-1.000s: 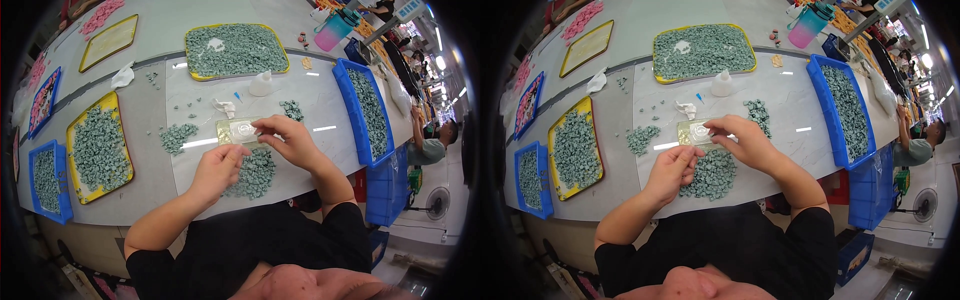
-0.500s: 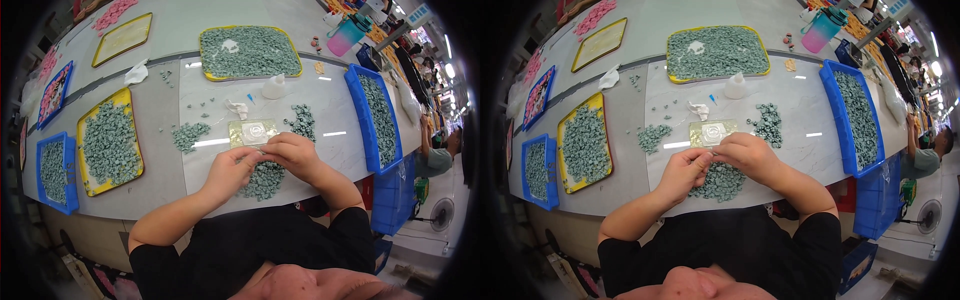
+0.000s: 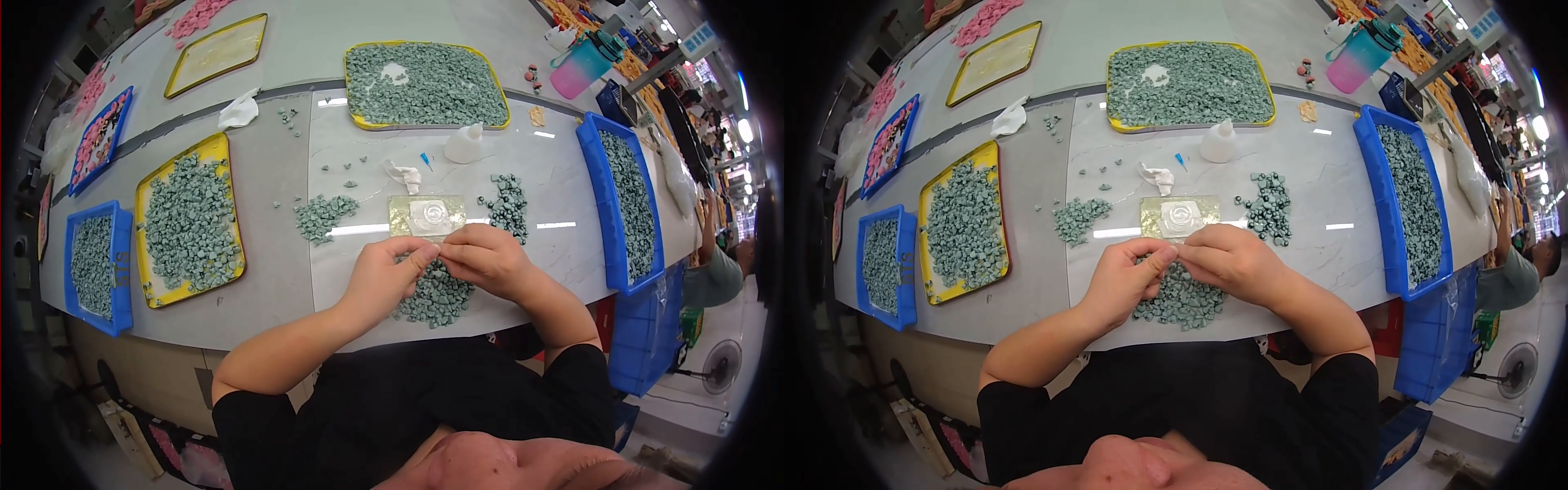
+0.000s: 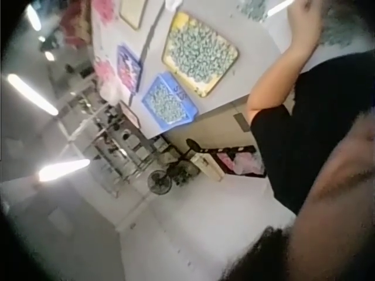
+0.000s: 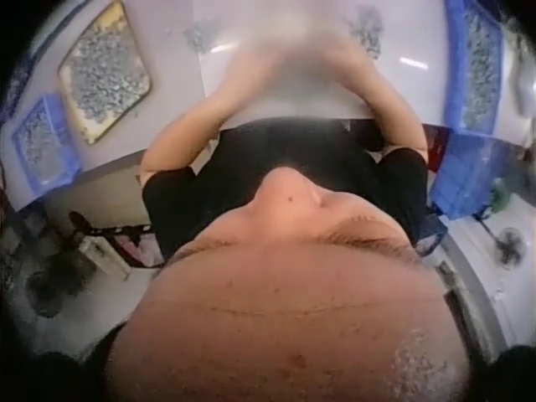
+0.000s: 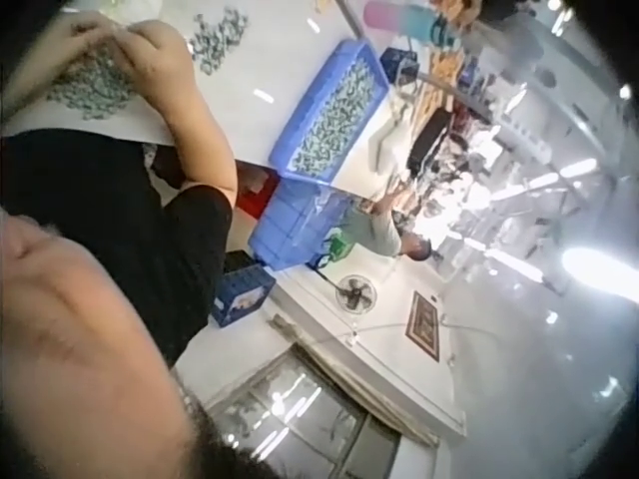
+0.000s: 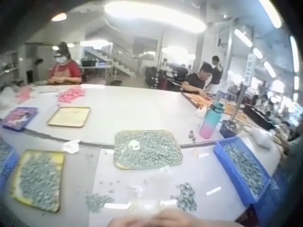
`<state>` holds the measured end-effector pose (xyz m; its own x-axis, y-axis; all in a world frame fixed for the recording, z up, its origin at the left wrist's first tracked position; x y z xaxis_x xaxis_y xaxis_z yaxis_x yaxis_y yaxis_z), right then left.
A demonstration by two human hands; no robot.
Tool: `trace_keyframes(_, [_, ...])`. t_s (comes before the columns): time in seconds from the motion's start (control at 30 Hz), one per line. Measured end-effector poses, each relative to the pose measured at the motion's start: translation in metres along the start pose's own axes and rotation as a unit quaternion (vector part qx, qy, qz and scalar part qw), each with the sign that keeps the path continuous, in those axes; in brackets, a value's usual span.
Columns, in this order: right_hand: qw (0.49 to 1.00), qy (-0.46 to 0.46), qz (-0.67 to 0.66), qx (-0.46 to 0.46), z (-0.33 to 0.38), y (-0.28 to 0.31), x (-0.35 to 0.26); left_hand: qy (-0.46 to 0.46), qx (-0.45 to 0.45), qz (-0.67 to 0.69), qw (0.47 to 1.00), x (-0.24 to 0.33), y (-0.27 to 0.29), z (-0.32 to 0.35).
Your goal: Pick small green plastic components and place them onto a specific base for assembly.
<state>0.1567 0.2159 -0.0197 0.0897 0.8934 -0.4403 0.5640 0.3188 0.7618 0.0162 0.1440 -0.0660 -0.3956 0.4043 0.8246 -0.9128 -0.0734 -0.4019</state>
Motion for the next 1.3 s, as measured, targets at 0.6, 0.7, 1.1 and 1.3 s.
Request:
trace_keyframes(0.6, [0.968, 0.089, 0.234, -0.004, 0.006, 0.003, 0.025, 0.012, 0.011, 0.183, 0.983, -0.001, -0.002, -0.008])
trace_keyframes(0.7, [0.965, 0.098, 0.243, -0.014, 0.003, 0.001, 0.023, -0.004, 0.013, 0.196, 0.981, 0.000, 0.000, -0.007])
trace_keyframes(1.1, [0.929, -0.298, -0.198, 0.097, 0.013, 0.004, 0.043, -0.020, 0.013, 0.203, 0.979, -0.001, -0.001, -0.008])
trace_keyframes(1.3, [0.823, -0.410, -0.386, 0.070, 0.017, 0.005, 0.046, 0.019, -0.023, 0.212, 0.977, -0.007, -0.005, -0.013])
Point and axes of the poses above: each hand's wrist, its own z-axis away from the middle knuckle, its own y-axis out of the back of the hand, x = y × z, the point moved 3 cm from there along -z, towards the middle knuckle, and after that the axes turned 2 degrees about z, right-handed, at the moved point
